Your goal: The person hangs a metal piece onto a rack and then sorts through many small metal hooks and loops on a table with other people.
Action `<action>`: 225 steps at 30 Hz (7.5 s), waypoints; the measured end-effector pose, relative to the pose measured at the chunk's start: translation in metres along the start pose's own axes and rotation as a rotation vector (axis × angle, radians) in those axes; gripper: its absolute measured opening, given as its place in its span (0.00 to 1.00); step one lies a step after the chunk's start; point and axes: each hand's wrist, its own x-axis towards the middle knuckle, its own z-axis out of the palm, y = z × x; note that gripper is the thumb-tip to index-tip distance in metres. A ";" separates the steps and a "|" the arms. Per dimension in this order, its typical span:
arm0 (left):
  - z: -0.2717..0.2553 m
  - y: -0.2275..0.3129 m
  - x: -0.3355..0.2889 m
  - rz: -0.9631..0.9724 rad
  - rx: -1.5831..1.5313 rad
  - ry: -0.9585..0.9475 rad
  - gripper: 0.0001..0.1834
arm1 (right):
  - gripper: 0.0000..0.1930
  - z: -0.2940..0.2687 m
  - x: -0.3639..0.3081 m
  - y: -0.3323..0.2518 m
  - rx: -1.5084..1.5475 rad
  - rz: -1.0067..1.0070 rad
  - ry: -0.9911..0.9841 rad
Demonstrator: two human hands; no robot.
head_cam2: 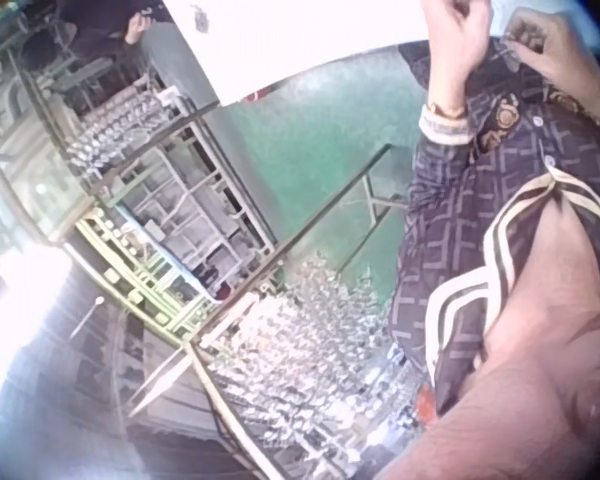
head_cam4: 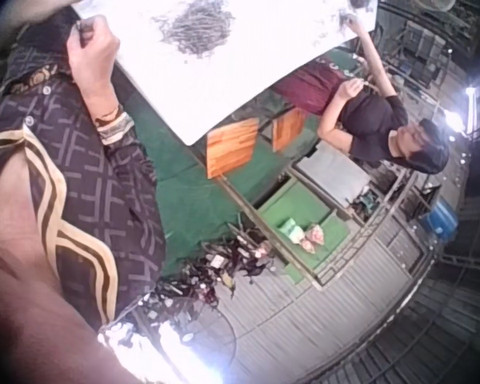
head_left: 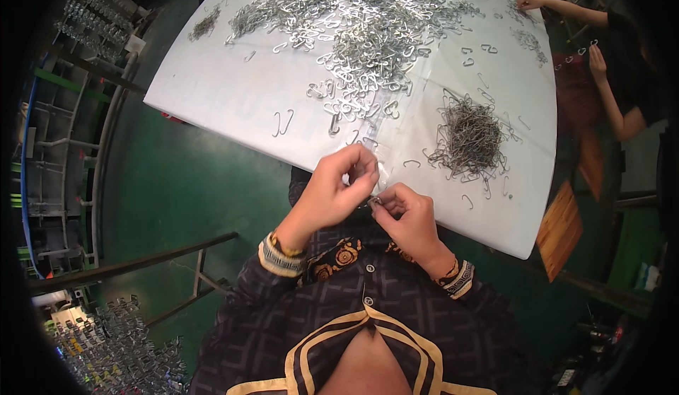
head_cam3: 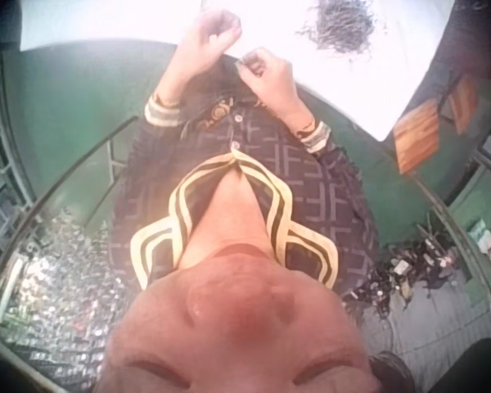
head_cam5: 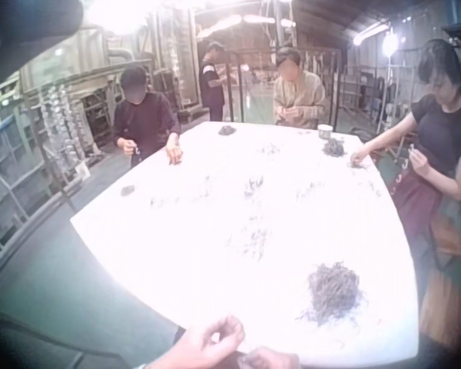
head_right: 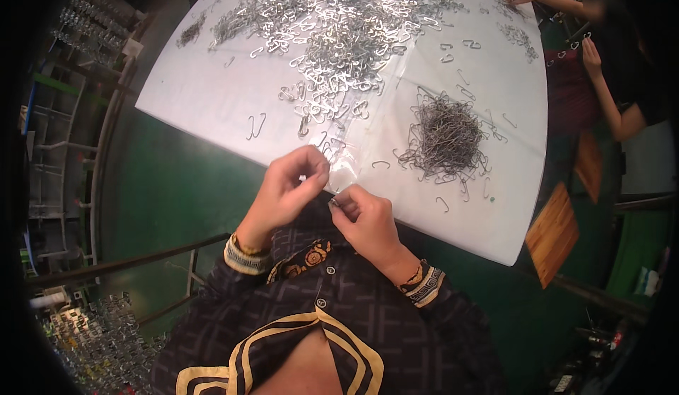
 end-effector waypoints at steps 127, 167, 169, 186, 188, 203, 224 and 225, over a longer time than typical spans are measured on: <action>0.007 -0.036 0.048 -0.128 0.604 0.020 0.08 | 0.04 -0.012 -0.016 -0.006 -0.128 -0.232 0.041; 0.011 0.012 -0.056 0.216 0.164 0.081 0.05 | 0.09 -0.024 0.140 0.068 -0.882 -0.289 0.341; 0.010 0.009 -0.057 0.215 0.181 0.092 0.05 | 0.08 -0.026 0.145 0.067 -0.836 -0.214 0.311; 0.028 -0.020 -0.046 0.172 0.411 0.184 0.05 | 0.06 -0.014 0.012 -0.014 0.148 0.083 0.060; 0.027 -0.018 -0.047 0.171 0.442 0.143 0.05 | 0.06 -0.013 0.006 -0.013 0.072 0.014 0.085; 0.034 -0.068 0.045 0.342 1.011 0.138 0.03 | 0.03 -0.010 -0.012 -0.001 -0.111 -0.171 0.109; -0.008 -0.008 -0.015 -0.062 -0.212 -0.003 0.03 | 0.04 -0.005 -0.004 0.011 -0.018 -0.080 0.147; -0.007 -0.005 -0.022 -0.068 -0.219 -0.011 0.03 | 0.04 -0.004 -0.004 0.008 -0.025 -0.081 0.146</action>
